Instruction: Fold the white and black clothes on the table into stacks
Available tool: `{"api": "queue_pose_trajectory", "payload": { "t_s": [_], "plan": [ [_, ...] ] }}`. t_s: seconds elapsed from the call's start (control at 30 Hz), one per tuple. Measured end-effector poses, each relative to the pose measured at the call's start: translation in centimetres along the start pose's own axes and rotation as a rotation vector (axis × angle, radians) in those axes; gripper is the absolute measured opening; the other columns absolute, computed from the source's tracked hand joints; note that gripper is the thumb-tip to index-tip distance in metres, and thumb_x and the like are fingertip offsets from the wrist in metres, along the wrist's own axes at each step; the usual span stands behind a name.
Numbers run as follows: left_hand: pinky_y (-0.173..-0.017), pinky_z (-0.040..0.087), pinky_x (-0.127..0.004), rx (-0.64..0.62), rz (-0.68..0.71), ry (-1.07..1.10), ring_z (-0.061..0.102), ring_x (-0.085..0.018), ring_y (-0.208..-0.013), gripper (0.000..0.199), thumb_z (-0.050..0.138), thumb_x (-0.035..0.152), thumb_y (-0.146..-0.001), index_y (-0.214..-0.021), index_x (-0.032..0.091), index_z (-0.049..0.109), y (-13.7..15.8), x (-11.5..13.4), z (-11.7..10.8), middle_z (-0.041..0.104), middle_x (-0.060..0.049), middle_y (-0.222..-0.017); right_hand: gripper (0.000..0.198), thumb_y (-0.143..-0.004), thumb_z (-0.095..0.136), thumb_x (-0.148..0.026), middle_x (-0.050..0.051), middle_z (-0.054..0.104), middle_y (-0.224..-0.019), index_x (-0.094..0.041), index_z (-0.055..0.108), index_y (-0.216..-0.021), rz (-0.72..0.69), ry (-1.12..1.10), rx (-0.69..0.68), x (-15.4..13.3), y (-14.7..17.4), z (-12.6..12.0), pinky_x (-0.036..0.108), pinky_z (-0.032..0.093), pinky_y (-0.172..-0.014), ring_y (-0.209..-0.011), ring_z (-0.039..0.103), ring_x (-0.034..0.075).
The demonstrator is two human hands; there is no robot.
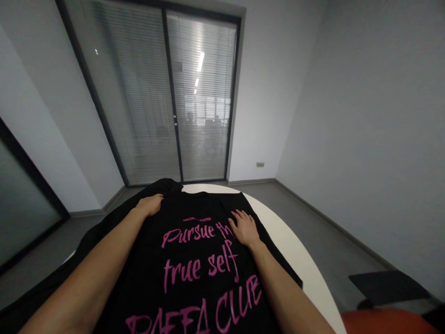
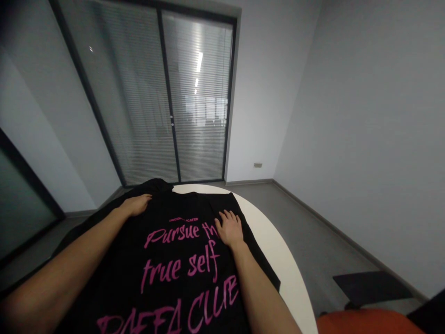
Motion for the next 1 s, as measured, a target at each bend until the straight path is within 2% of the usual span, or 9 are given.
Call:
{"api": "queue_pose_trajectory", "payload": {
  "t_s": [0.07,0.23,0.37,0.43,0.5,0.6,0.7,0.8,1.0],
  "plan": [
    [-0.098,0.049,-0.035,-0.009,-0.020,0.000,0.063,-0.026,-0.116,0.050,0.049,0.025,-0.082,-0.131,0.026,0.061,0.1,0.2,-0.1,0.057,-0.006,-0.143,0.053,-0.100,0.034,-0.049,0.006,0.045,-0.152,-0.022,0.053,-0.142,0.000,-0.004,-0.002,-0.1,0.0,-0.1,0.045,0.019,-0.119,-0.144,0.033,0.026],
    [-0.093,0.051,-0.042,0.034,-0.095,-0.002,0.065,-0.029,-0.109,0.053,0.042,0.023,-0.087,-0.139,0.021,0.053,0.5,0.7,-0.8,0.035,-0.011,-0.158,0.053,-0.101,0.033,-0.049,0.006,0.045,-0.152,-0.023,0.050,-0.144,0.006,-0.029,0.017,-0.1,0.0,-0.4,0.044,0.019,-0.119,-0.143,0.034,0.024],
    [-0.095,0.047,-0.052,0.084,-0.185,-0.001,0.058,-0.037,-0.118,0.049,0.036,0.036,-0.095,-0.136,0.016,0.056,1.1,1.8,-1.3,0.034,-0.018,-0.157,0.061,-0.098,0.035,-0.060,0.005,0.039,-0.156,-0.025,0.048,-0.146,-0.002,-0.009,-0.054,0.0,-0.1,0.5,0.047,0.013,-0.120,-0.147,0.027,0.026],
    [-0.099,0.042,-0.056,0.146,-0.186,-0.005,0.049,-0.041,-0.128,0.054,0.032,0.041,-0.097,-0.142,0.015,0.049,1.8,3.5,-1.8,0.026,-0.019,-0.161,0.064,-0.096,0.035,-0.063,0.005,0.036,-0.158,-0.026,0.046,-0.148,0.003,0.002,-0.079,0.2,-0.2,0.9,0.048,0.011,-0.120,-0.149,0.023,0.027],
    [-0.109,0.033,-0.054,0.214,-0.126,-0.012,0.038,-0.038,-0.138,0.056,0.034,0.041,-0.098,-0.148,0.019,0.042,3.0,6.4,-2.1,0.017,-0.014,-0.165,0.066,-0.096,0.034,-0.064,0.006,0.033,-0.159,-0.026,0.043,-0.150,0.014,0.013,-0.078,0.4,-0.2,1.1,0.048,0.009,-0.120,-0.149,0.022,0.027],
    [-0.118,0.018,-0.051,0.279,-0.004,-0.003,0.023,-0.036,-0.147,0.060,0.040,0.046,-0.095,-0.148,0.018,0.044,5.9,11.7,-1.4,0.017,-0.012,-0.165,0.068,-0.097,0.033,-0.062,0.007,0.030,-0.161,-0.024,0.039,-0.152,0.033,0.040,-0.073,0.5,-0.4,1.3,0.049,0.008,-0.120,-0.150,0.020,0.028],
    [-0.118,0.013,-0.055,0.178,0.049,0.075,0.013,-0.039,-0.150,0.071,0.043,0.057,-0.092,-0.153,0.022,0.037,9.0,15.8,1.5,0.014,-0.012,-0.166,0.068,-0.097,0.032,-0.062,0.007,0.028,-0.162,-0.023,0.035,-0.154,0.045,0.061,-0.097,0.5,-0.6,1.4,0.051,0.008,-0.120,-0.150,0.018,0.029],
    [-0.116,0.017,-0.060,0.005,-0.005,0.164,0.016,-0.044,-0.148,0.075,0.034,0.066,-0.092,-0.155,0.026,0.031,11.4,17.2,4.7,0.018,-0.012,-0.165,0.066,-0.098,0.032,-0.060,0.007,0.028,-0.162,-0.024,0.036,-0.153,0.041,0.059,-0.126,0.4,-0.5,1.4,0.052,0.010,-0.119,-0.150,0.018,0.030],
    [-0.115,0.014,-0.065,-0.009,-0.054,0.197,0.013,-0.047,-0.148,0.076,0.028,0.073,-0.089,-0.154,0.034,0.032,13.5,17.1,5.2,0.021,-0.009,-0.164,0.052,-0.100,0.037,-0.045,0.005,0.041,-0.155,-0.024,0.047,-0.147,-0.077,0.018,-0.067,-1.1,0.4,0.1,0.044,0.020,-0.118,-0.146,0.030,0.025]
  ]
}}
Point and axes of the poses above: each hand's wrist, its own y-axis away from the middle knuckle, its own z-axis out of the palm, x = y × z, the point moved 10 cm from there along -y, towards the middle knuckle
